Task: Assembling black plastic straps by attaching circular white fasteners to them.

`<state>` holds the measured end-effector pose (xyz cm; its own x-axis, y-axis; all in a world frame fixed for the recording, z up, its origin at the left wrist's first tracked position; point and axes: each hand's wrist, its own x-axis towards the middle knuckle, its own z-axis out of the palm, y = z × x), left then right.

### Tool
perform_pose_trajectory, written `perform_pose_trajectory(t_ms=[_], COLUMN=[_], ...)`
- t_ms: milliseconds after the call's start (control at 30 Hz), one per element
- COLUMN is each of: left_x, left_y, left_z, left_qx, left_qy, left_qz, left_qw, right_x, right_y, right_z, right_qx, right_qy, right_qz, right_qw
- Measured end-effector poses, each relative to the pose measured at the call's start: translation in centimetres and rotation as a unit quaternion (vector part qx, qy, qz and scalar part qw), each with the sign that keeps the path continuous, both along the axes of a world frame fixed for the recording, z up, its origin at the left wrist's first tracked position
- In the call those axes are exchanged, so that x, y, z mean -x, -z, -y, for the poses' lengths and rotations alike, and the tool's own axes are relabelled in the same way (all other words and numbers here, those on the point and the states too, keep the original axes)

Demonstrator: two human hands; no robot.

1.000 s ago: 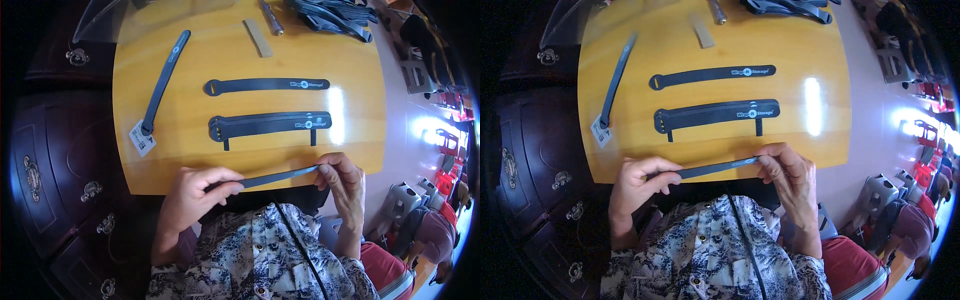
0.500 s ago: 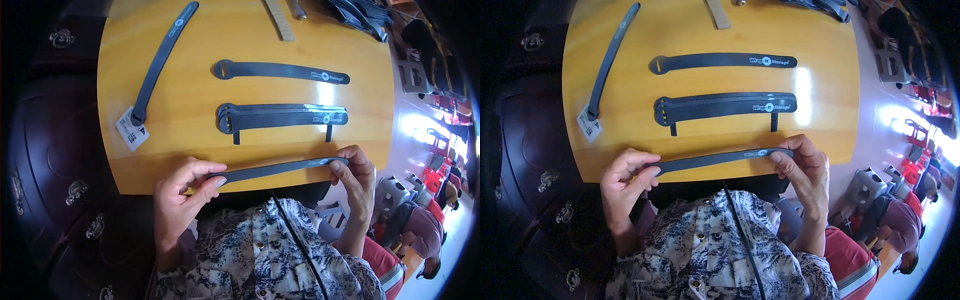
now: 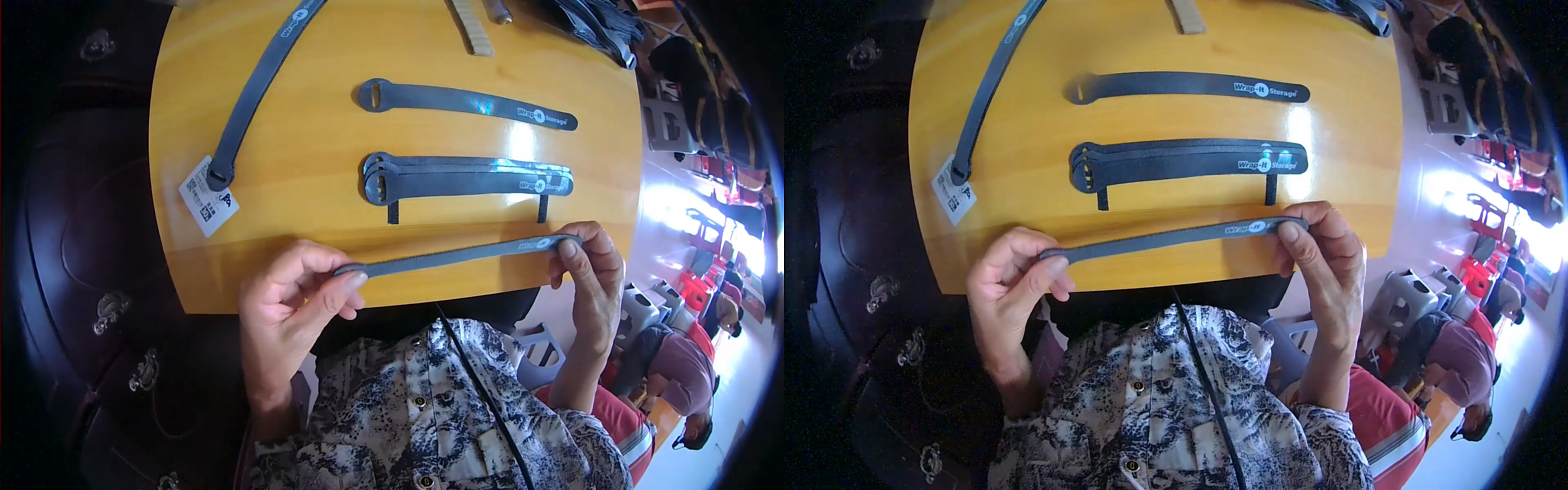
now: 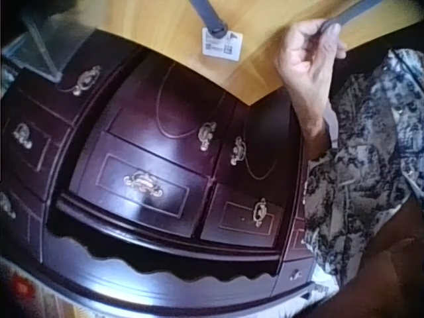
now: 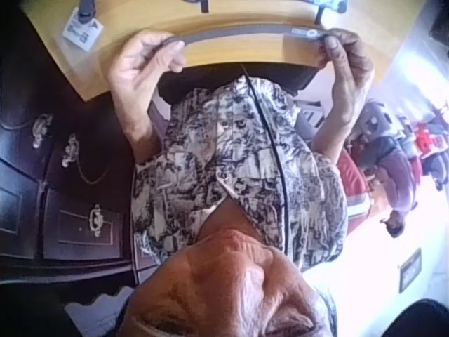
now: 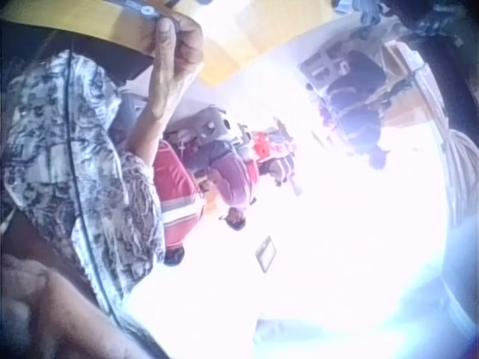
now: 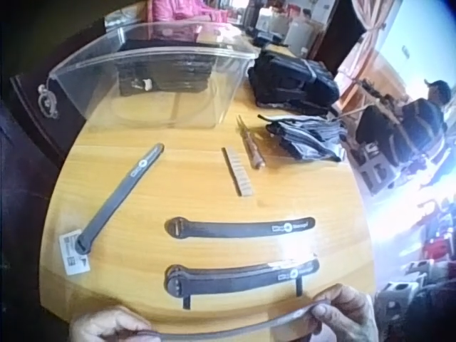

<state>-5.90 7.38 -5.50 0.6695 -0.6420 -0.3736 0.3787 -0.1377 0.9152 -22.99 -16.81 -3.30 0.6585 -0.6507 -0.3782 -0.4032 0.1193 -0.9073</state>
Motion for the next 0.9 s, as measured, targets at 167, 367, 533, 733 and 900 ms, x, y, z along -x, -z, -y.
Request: perform_pose_trajectory(t_ms=[167, 367, 533, 733, 900], left_x=[-0.4, -0.7, -0.8, -0.6, -0.6], left_y=[-0.3, 0.8, 1.2, 1.2, 1.3], left_z=[2.3, 4.0, 3.8, 3.5, 3.7], left_qx=[-0.022, -0.011, 0.020, 0.001, 0.024], left_qy=[-0.036, -0.033, -0.043, -0.053, -0.069], left_qz=[-0.031, -0.014, 0.000, 0.020, -0.004], left_qw=[0.999, 0.999, 0.999, 0.998, 0.997], right_x=[-0.6, -0.2, -0.6, -0.4, -0.2], right_y=[0.5, 1.9, 1.8, 2.1, 2.3], right_z=[0.8, 2.2, 2.2, 2.8, 2.8], right_qx=[0.033, 0.056, 0.058, 0.033, 0.025], right_qy=[0.018, 0.048, 0.055, 0.039, 0.045], right_qz=[0.008, 0.003, 0.001, 0.026, 0.016], right_qw=[0.999, 0.997, 0.997, 0.998, 0.999])
